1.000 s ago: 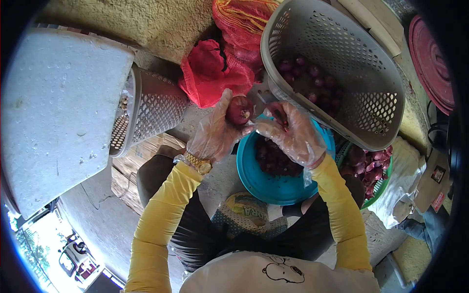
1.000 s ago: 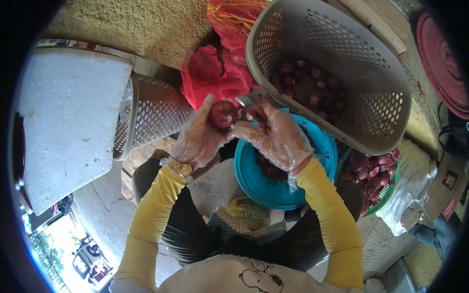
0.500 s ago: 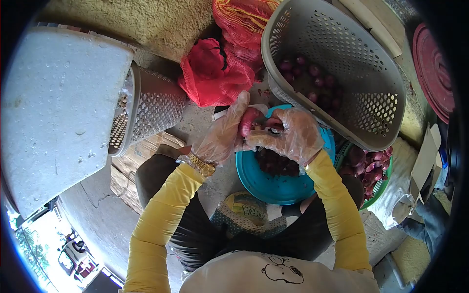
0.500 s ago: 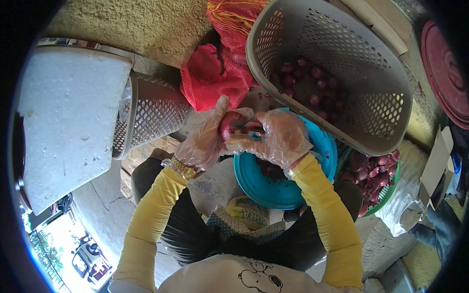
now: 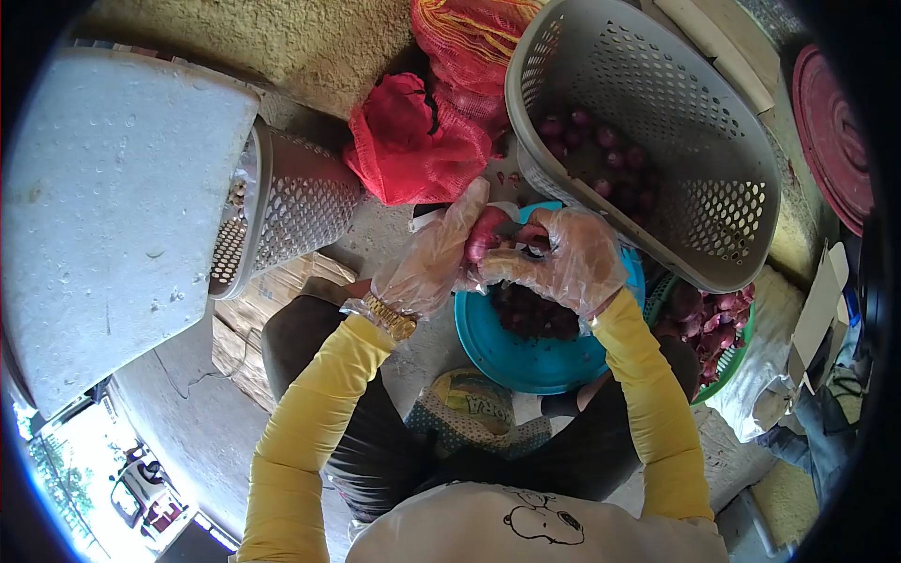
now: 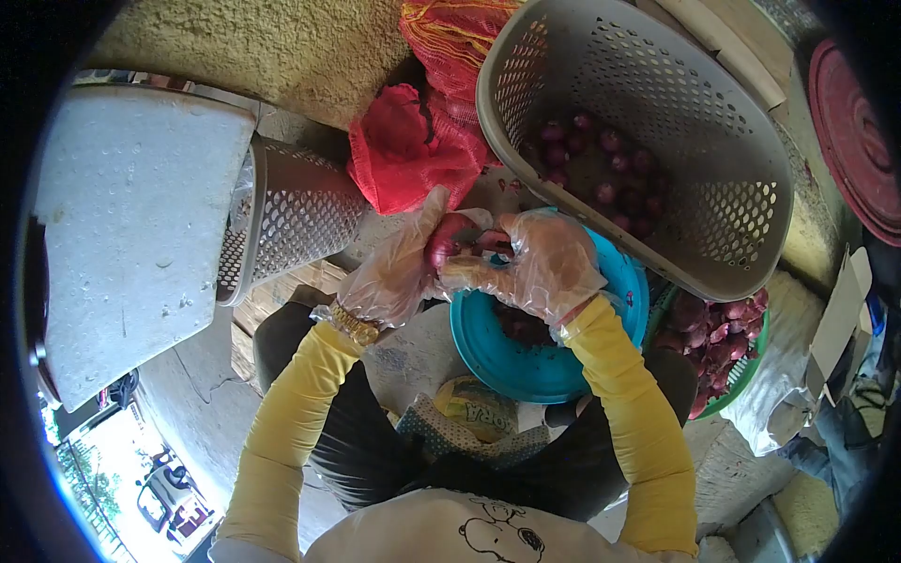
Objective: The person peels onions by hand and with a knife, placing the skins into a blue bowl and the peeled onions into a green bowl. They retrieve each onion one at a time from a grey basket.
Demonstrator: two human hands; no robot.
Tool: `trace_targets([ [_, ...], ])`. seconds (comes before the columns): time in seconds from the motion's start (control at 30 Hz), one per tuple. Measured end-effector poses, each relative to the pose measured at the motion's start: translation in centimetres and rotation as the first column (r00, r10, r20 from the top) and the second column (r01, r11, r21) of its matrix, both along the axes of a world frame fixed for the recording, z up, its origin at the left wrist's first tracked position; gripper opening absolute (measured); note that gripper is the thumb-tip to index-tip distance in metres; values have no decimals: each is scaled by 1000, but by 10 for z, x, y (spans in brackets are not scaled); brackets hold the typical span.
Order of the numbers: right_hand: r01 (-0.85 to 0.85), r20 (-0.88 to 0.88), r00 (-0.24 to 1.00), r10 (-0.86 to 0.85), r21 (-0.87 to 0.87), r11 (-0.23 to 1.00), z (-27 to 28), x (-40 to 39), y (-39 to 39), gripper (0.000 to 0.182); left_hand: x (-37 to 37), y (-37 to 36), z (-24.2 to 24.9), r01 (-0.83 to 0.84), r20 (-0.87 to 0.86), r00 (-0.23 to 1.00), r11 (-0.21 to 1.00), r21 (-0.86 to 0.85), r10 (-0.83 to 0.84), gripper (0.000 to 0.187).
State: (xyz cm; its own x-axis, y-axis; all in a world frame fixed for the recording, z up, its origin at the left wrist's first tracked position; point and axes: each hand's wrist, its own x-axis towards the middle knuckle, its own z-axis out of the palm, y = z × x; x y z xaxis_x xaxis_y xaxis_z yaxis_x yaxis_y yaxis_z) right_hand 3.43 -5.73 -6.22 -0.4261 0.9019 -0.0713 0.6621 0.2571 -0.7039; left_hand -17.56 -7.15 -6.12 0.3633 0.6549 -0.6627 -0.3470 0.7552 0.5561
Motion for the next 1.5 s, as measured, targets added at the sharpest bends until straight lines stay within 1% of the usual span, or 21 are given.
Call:
trace_targets([
  [0.07, -19, 17, 1000, 19, 11, 1000, 2, 1, 1, 69, -2, 0, -4, 30, -18, 999, 999, 25, -30, 64],
  [0.17, 0, 7, 1000, 0, 19, 1000, 10, 3, 3, 71, 0, -1, 0, 16, -20, 1000, 999, 49, -15, 60],
  [0.3, 28, 7, 1000, -29, 27, 999, 4, 4, 3, 72, 4, 0, 13, -6, -30, 1000, 1000, 21, 7, 57],
  [0.4, 12, -15, 1000, -12, 15, 1000, 0, 5, 2, 70, 3, 0, 15, 48, -50, 998, 996, 79, -44, 57],
  [0.47, -2, -37, 999, 3, 6, 1000, 3, 4, 2, 68, 5, -1, 21, 81, -133, 989, 993, 84, -70, 59],
  [0.5, -17, -36, 999, 18, 6, 1000, 4, 4, 3, 67, 2, -1, 18, 81, -133, 989, 993, 83, -69, 59],
  [0.57, -34, -37, 999, 34, 4, 999, 6, 4, 3, 66, -7, -1, 8, 267, -259, 939, 954, 136, -226, 74],
  [0.7, -68, -15, 998, 67, -36, 997, 6, 6, 4, 64, -2, -3, 24, 240, -299, 935, 962, 129, -193, 72],
  [0.77, -74, -28, 997, 73, -55, 996, 5, 6, 4, 64, -4, -6, 20, 325, -380, 891, 934, 147, -250, 78],
  [0.87, -102, -70, 993, 97, -70, 992, 2, 8, 4, 66, -9, -4, 13, 375, -349, 879, 923, 91, -323, 80],
  [0.97, -94, -24, 995, 93, -91, 991, -5, 8, 2, 72, -5, -3, 27, 362, -368, 873, 931, 48, -320, 78],
  [1.0, -90, -61, 994, 88, -25, 996, -5, 8, 1, 67, -4, -5, 22, 363, -368, 873, 931, 48, -321, 78],
  [1.03, -83, -98, 991, 86, 41, 996, -6, 8, 0, 63, -4, -7, 14, 321, -359, 894, 942, 96, -268, 78],
  [1.07, -83, -98, 991, 86, 41, 996, -4, 7, 0, 63, -4, -9, 9, 278, -347, 913, 950, 145, -215, 78],
  [1.17, -97, -50, 994, 97, 0, 995, 5, 5, 2, 60, -7, -7, 16, 341, -385, 886, 925, 169, -257, 78],
  [1.23, -107, -89, 991, 96, -121, 987, 8, 4, 3, 56, -6, -7, 14, 334, -371, 891, 931, 149, -261, 78],
  [1.37, -139, -97, 987, 130, -84, 987, -8, 6, 1, 48, -8, -4, 12, 363, -358, 881, 928, 89, -310, 80],
  [1.4, -140, -149, 981, 122, -115, 983, -13, 5, 0, 44, -8, -2, 13, 363, -358, 881, 928, 89, -310, 80],
  [1.43, -144, -200, 973, 113, -145, 979, -16, 5, -1, 40, -8, -1, 15, 331, -285, 908, 943, 39, -307, 71],
  [1.47, -144, -200, 973, 113, -145, 979, -17, 6, 0, 40, -8, 0, 16, 302, -212, 931, 953, -13, -298, 64],
  [1.5, -155, -210, 972, 109, -217, 964, -15, 4, 1, 38, -10, -5, 10, 303, -212, 931, 953, -14, -299, 64],
])
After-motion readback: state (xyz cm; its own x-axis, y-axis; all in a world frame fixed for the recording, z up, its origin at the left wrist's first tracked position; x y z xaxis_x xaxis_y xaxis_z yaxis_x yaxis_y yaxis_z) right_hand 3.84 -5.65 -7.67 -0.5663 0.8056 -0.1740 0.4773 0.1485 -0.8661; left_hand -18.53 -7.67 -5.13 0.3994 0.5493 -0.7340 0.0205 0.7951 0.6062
